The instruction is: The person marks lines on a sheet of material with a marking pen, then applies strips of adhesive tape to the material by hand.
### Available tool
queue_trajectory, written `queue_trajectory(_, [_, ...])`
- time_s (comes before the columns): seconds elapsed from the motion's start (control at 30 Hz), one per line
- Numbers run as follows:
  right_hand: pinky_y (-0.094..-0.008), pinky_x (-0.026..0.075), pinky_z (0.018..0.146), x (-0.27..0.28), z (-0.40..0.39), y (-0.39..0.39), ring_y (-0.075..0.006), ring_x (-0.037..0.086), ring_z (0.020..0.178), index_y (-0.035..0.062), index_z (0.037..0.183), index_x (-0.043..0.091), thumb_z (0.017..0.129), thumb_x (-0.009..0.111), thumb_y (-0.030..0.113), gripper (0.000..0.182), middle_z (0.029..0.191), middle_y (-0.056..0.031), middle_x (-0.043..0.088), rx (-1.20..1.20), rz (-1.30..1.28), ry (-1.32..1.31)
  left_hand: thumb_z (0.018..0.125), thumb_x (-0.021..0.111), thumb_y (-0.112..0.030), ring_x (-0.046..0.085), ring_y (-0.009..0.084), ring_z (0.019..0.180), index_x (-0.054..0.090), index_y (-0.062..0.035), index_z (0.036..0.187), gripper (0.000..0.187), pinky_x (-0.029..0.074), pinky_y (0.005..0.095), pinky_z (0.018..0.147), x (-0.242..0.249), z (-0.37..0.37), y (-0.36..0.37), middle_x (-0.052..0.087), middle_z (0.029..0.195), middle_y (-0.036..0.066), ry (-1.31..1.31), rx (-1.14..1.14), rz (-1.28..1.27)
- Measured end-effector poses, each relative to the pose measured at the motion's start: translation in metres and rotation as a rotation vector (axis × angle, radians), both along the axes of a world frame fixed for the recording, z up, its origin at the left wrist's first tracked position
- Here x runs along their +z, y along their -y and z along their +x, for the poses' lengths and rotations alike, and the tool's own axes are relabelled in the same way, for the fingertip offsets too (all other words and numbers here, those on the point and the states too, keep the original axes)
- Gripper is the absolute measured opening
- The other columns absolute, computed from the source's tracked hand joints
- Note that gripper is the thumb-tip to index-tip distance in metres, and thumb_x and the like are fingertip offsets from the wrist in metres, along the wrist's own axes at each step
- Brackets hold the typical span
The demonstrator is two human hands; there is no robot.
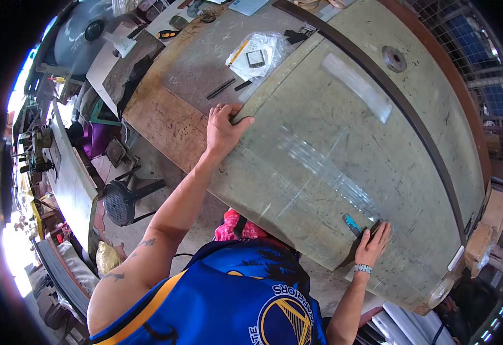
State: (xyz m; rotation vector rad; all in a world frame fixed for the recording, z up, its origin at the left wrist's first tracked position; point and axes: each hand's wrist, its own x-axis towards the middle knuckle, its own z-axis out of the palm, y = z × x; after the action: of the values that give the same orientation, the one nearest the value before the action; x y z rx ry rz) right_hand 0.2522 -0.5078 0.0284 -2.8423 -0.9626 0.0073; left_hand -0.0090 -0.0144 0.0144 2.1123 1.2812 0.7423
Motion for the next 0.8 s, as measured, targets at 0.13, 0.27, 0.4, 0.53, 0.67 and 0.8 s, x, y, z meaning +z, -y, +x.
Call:
queue_trajectory(0.13, [-0.0547,0.033,0.119,0.013,-0.035,-0.008,-0.0423,0.042,0.146,0.0066,0.154,0.05,0.103,0.061,0.023,0.055,0.16,-0.018,0.046,0.02,-0.011,-0.002,0.076,0.092,-0.031,0.062,0.0281,0.098,0.076,-0.0052,0.11,0.046,0.05,0.04,0.091,-0.001,-0.002,-0.002,0.07,0.099,0.01,0.05,0.005,-0.031])
queue_trajectory(0.27, [-0.0518,0.045,0.106,0.012,-0.063,-0.015,-0.0422,0.057,0.124,0.0067,0.144,0.059,0.098,0.065,0.014,0.047,0.146,-0.0185,0.057,0.072,0.033,-0.02,0.077,0.092,-0.028,0.062,0.0268,0.098,0.077,-0.0064,0.112,0.044,0.05,0.0395,0.089,-0.002,-0.003,-0.003,0.07,0.099,0.009,0.059,0.012,-0.03])
queue_trajectory(0.4, [-0.0455,0.052,0.093,0.01,-0.048,-0.011,-0.0409,0.063,0.111,0.004,0.124,0.065,0.093,0.069,0.003,0.031,0.13,-0.0184,0.063,0.081,0.194,-0.136,0.076,0.092,-0.027,0.061,0.0238,0.094,0.078,-0.0069,0.112,0.043,0.051,0.0375,0.086,-0.004,-0.002,-0.004,0.069,0.098,0.007,0.063,0.021,-0.044])
queue_trajectory(0.53, [-0.0421,0.055,0.08,0.046,-0.031,-0.028,-0.0339,0.068,0.094,0.0031,0.104,0.061,0.088,0.075,-0.001,0.021,0.108,-0.015,0.068,-0.017,0.022,-0.372,0.076,0.092,-0.027,0.059,0.0213,0.09,0.079,-0.007,0.111,0.043,0.051,0.0356,0.083,-0.005,-0.002,-0.005,0.068,0.096,0.005,0.062,0.019,-0.036])
queue_trajectory(0.67, [-0.0323,0.049,0.067,0.049,-0.027,-0.027,-0.0162,0.061,0.077,0.0036,0.102,0.059,0.091,0.078,0.004,0.021,0.09,-0.0047,0.063,-0.188,0.278,-0.597,0.076,0.092,-0.025,0.058,0.021,0.088,0.079,-0.0065,0.11,0.041,0.05,0.0353,0.082,-0.006,-0.002,-0.006,0.067,0.093,0.005,0.071,0.015,-0.04])
queue_trajectory(0.8, [-0.0237,0.042,0.063,0.053,-0.05,-0.045,-0.0058,0.053,0.074,0.0042,0.109,0.062,0.1,0.073,0.018,0.02,0.089,0.0028,0.06,-0.254,0.752,-0.666,0.077,0.091,-0.024,0.059,0.0206,0.087,0.079,-0.0049,0.108,0.039,0.05,0.0349,0.081,-0.004,-0.004,-0.006,0.067,0.091,0.005,0.078,0.003,-0.035])
